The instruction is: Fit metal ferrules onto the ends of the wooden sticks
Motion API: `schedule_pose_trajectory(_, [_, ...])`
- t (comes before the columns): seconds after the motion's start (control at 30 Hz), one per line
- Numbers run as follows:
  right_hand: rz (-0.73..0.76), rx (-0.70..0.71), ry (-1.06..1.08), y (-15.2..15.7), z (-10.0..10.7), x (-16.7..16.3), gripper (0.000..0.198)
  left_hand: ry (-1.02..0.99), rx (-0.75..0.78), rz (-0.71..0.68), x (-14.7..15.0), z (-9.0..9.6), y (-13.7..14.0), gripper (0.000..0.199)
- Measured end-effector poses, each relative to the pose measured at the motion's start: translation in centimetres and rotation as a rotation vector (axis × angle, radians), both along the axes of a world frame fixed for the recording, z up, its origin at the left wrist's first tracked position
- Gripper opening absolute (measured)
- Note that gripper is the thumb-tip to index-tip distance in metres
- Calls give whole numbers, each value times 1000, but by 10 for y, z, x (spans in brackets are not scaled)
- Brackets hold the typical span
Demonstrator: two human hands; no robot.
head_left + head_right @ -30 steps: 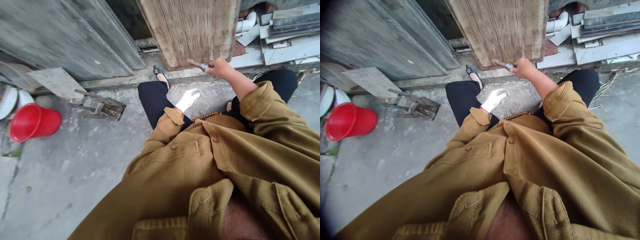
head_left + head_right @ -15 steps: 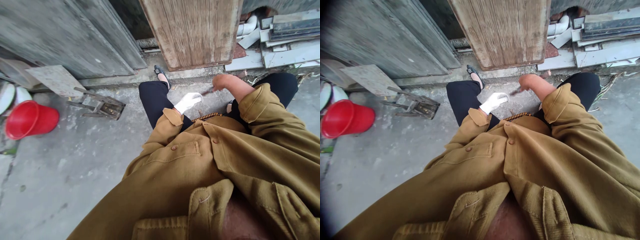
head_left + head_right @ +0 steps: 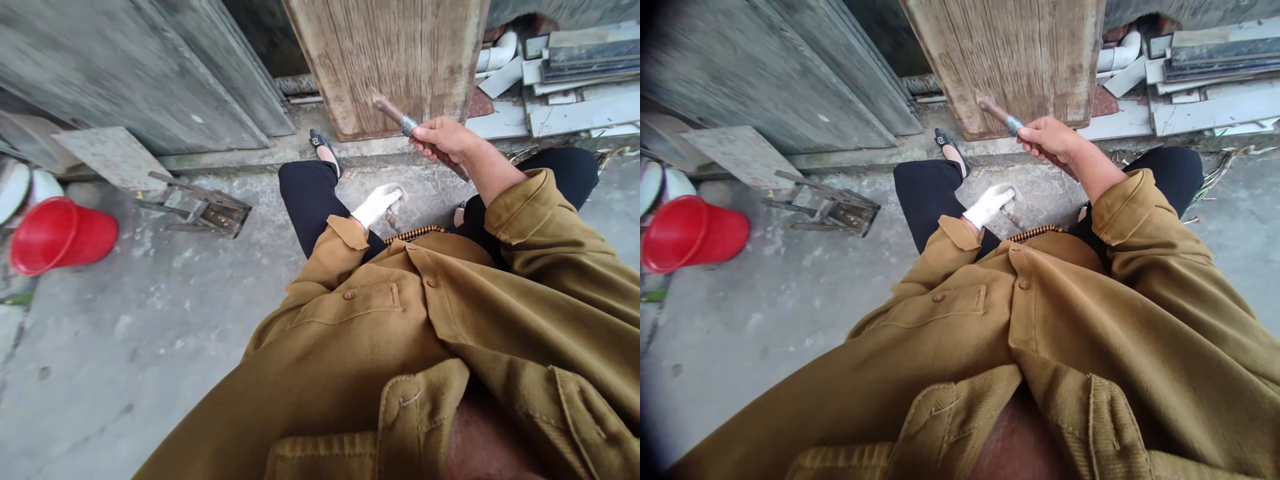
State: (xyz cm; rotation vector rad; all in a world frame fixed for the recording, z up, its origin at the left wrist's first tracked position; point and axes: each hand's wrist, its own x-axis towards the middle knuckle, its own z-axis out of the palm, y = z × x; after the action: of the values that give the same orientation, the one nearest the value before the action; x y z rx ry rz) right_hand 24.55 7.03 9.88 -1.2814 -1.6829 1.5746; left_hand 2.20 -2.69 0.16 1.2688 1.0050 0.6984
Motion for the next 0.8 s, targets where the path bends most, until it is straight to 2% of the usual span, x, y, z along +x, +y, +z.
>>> schedule_pose_trajectory(0.07, [-16, 124, -265, 5, -7, -3, 34, 2, 0, -1, -2, 2, 1, 38])
schedule_pose_trajectory(0.17, [138, 298, -789, 3, -11, -10, 27, 47, 16, -39, -6, 10, 2, 35])
schedule_pose_trajectory(0.23, [323, 264, -1007, -4, -12, -15, 28, 132, 64, -50, -7, 13, 4, 29])
schedule_pose_trajectory(0.27, [419, 185, -1058, -8, -12, -16, 29, 180, 98, -37, -8, 13, 5, 25])
schedule_pose_trajectory(0.33, [605, -32, -1074, -15, -12, -17, 35, 253, 144, 12, -11, 10, 9, 17])
schedule_pose_trajectory(0.4, [801, -211, -994, -19, -9, -15, 42, 263, 134, 87, -14, 6, 13, 11])
schedule_pose_trajectory(0.47, [941, -262, -826, -19, -3, -9, 46, 215, 85, 159, -16, 1, 15, 12])
schedule_pose_trajectory(0.5, [953, -243, -716, -18, 0, -6, 47, 176, 65, 189, -16, 0, 15, 15])
schedule_pose_trajectory(0.57, [835, -154, -464, -15, 7, 0, 50, 86, 46, 201, -16, -1, 13, 22])
schedule_pose_trajectory(0.63, [598, -43, -209, -12, 11, 2, 52, -4, 41, 145, -14, -2, 9, 28])
schedule_pose_trajectory(0.7, [300, 57, -2, -8, 10, 1, 49, -67, 30, 53, -12, -2, 4, 35])
schedule_pose_trajectory(0.8, [-64, 149, 69, 3, 3, 0, 39, -81, 23, -60, -8, -1, 0, 43])
